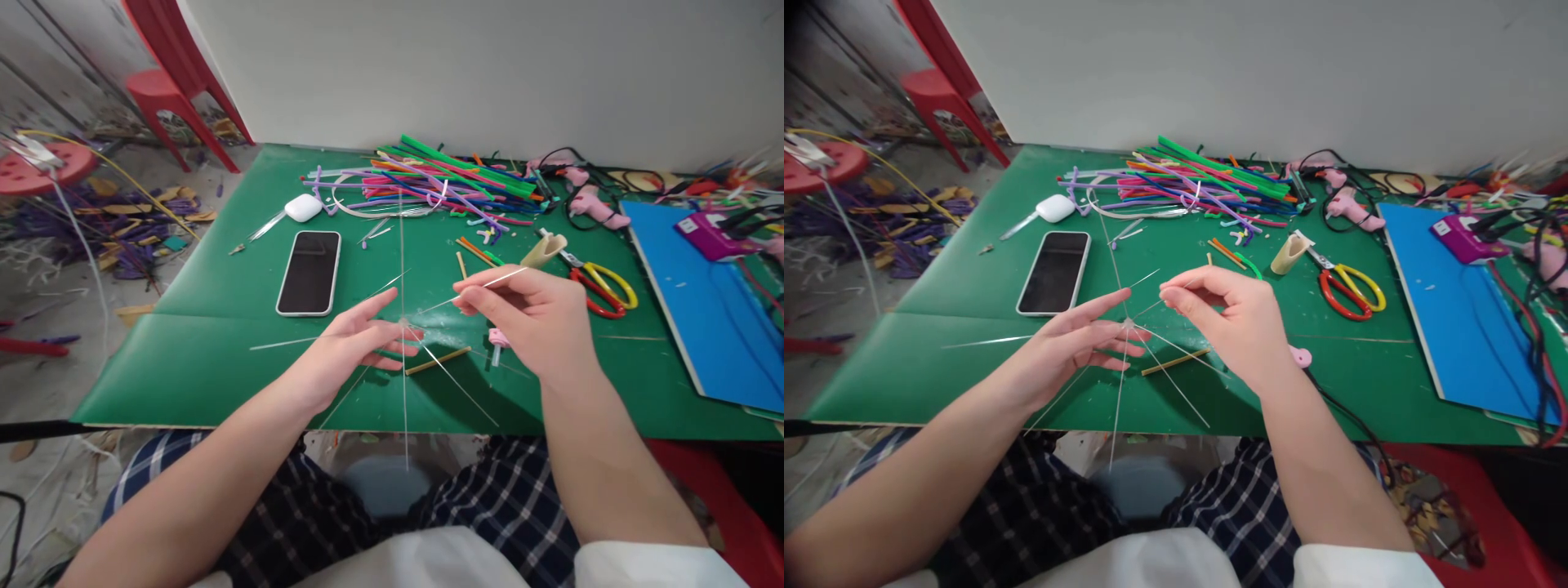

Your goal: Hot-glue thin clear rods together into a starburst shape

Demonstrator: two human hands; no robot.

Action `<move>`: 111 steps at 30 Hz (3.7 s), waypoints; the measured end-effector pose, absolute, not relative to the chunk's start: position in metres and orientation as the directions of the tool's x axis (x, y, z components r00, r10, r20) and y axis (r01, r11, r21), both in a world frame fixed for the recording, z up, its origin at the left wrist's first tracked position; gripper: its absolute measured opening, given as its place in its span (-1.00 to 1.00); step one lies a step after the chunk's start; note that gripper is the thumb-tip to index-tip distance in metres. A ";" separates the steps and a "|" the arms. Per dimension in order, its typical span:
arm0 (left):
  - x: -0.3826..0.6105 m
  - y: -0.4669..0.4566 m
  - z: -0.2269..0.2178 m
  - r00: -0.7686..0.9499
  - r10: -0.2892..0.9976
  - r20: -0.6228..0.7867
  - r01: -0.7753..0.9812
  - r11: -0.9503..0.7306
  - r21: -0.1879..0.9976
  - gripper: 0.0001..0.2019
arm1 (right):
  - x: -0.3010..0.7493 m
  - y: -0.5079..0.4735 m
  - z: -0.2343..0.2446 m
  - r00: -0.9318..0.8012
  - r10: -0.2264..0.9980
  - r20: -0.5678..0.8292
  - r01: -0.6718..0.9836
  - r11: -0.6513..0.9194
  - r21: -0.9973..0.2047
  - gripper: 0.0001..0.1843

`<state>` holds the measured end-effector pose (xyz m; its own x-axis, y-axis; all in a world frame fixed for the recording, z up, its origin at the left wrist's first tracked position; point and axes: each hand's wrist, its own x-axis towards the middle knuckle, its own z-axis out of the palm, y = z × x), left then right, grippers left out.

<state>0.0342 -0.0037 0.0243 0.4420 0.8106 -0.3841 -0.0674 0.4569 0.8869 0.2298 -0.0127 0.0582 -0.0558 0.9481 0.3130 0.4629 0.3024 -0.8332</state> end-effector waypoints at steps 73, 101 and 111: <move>0.012 0.014 0.009 0.511 0.837 -0.193 -0.044 0.251 0.967 -0.93 | 0.232 -0.010 0.045 -0.194 0.940 0.280 0.411 0.337 -0.847 -0.90; 0.034 -0.003 0.008 0.533 0.807 -0.254 0.005 0.297 0.955 -0.69 | 0.227 -0.008 0.039 -0.298 0.907 0.299 0.457 0.411 -0.789 -0.87; 0.041 -0.008 0.008 0.414 0.864 -0.287 -0.007 0.319 0.948 -0.75 | 0.217 -0.009 0.034 -0.374 0.872 0.316 0.417 0.463 -0.782 -0.89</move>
<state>0.0412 -0.0083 0.0078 0.4143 0.8636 -0.2873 -0.0074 0.3189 0.9478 0.2175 -0.0090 0.0345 -0.3739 0.8719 0.3162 0.4175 0.4626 -0.7821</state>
